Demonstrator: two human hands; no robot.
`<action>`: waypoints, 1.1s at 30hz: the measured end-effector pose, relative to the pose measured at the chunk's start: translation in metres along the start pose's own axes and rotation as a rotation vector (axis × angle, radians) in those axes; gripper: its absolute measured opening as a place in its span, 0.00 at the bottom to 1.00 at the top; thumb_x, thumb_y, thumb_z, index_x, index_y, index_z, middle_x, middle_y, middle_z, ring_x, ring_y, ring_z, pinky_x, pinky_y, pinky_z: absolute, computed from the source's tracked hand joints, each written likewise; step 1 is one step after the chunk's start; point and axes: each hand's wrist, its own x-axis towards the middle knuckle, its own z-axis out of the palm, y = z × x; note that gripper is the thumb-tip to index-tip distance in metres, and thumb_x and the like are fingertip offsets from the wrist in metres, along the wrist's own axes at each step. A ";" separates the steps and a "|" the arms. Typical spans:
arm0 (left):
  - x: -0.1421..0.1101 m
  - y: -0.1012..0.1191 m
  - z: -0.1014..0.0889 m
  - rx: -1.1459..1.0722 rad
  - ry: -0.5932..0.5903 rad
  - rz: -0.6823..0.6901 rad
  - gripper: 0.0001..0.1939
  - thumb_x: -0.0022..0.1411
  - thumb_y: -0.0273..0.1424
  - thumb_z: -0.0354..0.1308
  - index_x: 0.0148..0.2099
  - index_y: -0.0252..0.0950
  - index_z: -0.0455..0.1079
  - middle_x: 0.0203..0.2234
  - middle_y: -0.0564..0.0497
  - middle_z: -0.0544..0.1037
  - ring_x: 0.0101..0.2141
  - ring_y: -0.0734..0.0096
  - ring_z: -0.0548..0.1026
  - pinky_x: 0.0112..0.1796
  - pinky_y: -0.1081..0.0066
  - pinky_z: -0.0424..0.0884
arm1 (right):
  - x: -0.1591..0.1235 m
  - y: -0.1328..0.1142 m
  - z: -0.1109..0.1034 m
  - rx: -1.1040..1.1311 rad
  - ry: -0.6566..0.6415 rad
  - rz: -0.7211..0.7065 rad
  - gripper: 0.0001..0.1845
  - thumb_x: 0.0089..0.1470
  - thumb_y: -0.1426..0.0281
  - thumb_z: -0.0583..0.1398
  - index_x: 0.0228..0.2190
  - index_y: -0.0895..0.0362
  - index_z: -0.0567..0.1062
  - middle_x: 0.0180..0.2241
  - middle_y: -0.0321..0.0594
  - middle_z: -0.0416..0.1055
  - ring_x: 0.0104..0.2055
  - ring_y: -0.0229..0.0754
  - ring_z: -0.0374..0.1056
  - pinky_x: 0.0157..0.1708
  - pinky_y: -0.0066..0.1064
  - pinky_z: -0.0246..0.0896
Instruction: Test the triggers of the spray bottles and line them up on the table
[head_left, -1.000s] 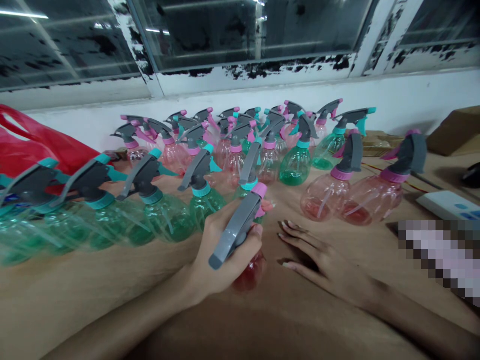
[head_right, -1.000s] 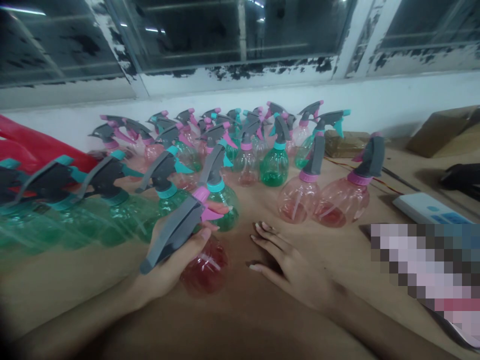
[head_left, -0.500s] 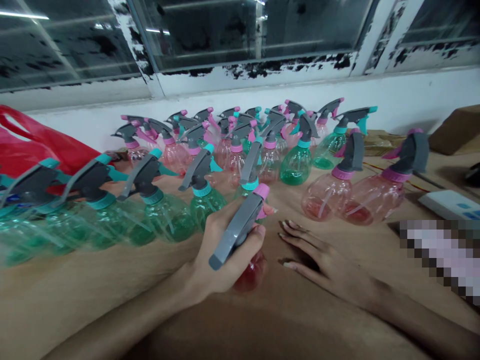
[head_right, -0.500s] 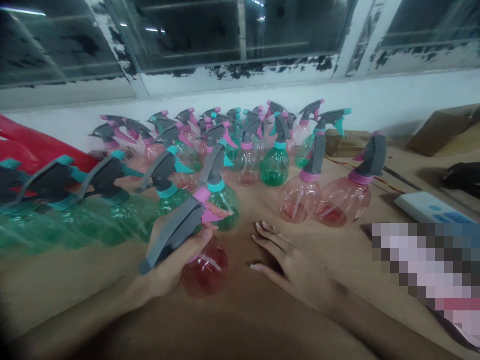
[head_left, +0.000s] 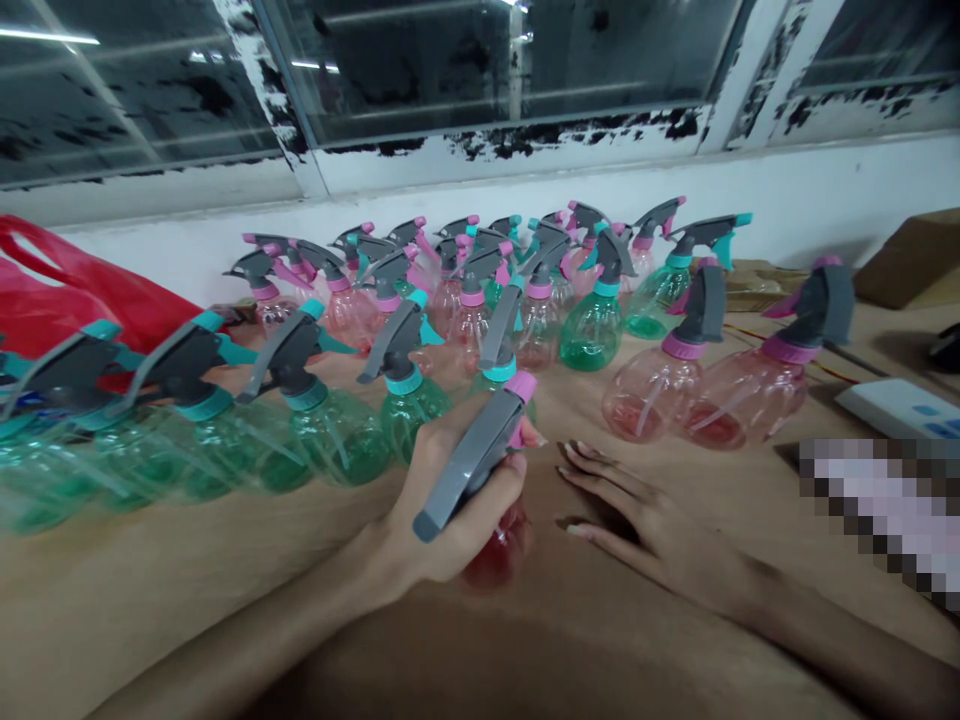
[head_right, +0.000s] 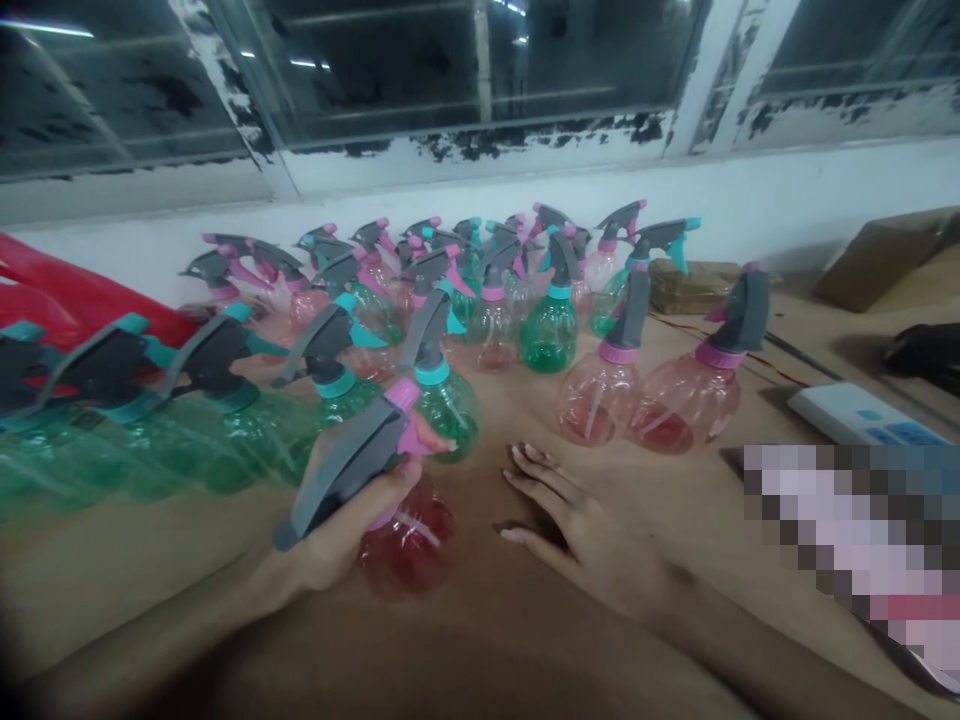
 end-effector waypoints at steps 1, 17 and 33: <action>0.000 0.000 0.000 0.004 -0.001 0.000 0.06 0.54 0.26 0.50 0.34 0.40 0.66 0.25 0.55 0.70 0.23 0.73 0.69 0.28 0.70 0.68 | 0.000 0.000 0.000 0.000 0.002 -0.002 0.29 0.59 0.58 0.53 0.59 0.54 0.58 0.62 0.41 0.54 0.63 0.47 0.48 0.59 0.46 0.52; -0.005 -0.004 0.002 0.089 0.004 -0.002 0.06 0.57 0.28 0.50 0.36 0.39 0.67 0.25 0.53 0.70 0.25 0.70 0.70 0.28 0.69 0.70 | 0.000 -0.001 -0.002 0.018 -0.004 0.010 0.29 0.58 0.58 0.54 0.59 0.52 0.58 0.61 0.40 0.54 0.63 0.47 0.49 0.59 0.46 0.52; -0.006 -0.004 0.002 0.072 0.000 -0.008 0.07 0.58 0.29 0.50 0.37 0.39 0.69 0.25 0.53 0.70 0.23 0.71 0.69 0.22 0.71 0.68 | 0.000 -0.001 -0.002 0.029 0.014 0.015 0.29 0.58 0.58 0.54 0.59 0.53 0.58 0.61 0.41 0.55 0.63 0.47 0.50 0.58 0.46 0.53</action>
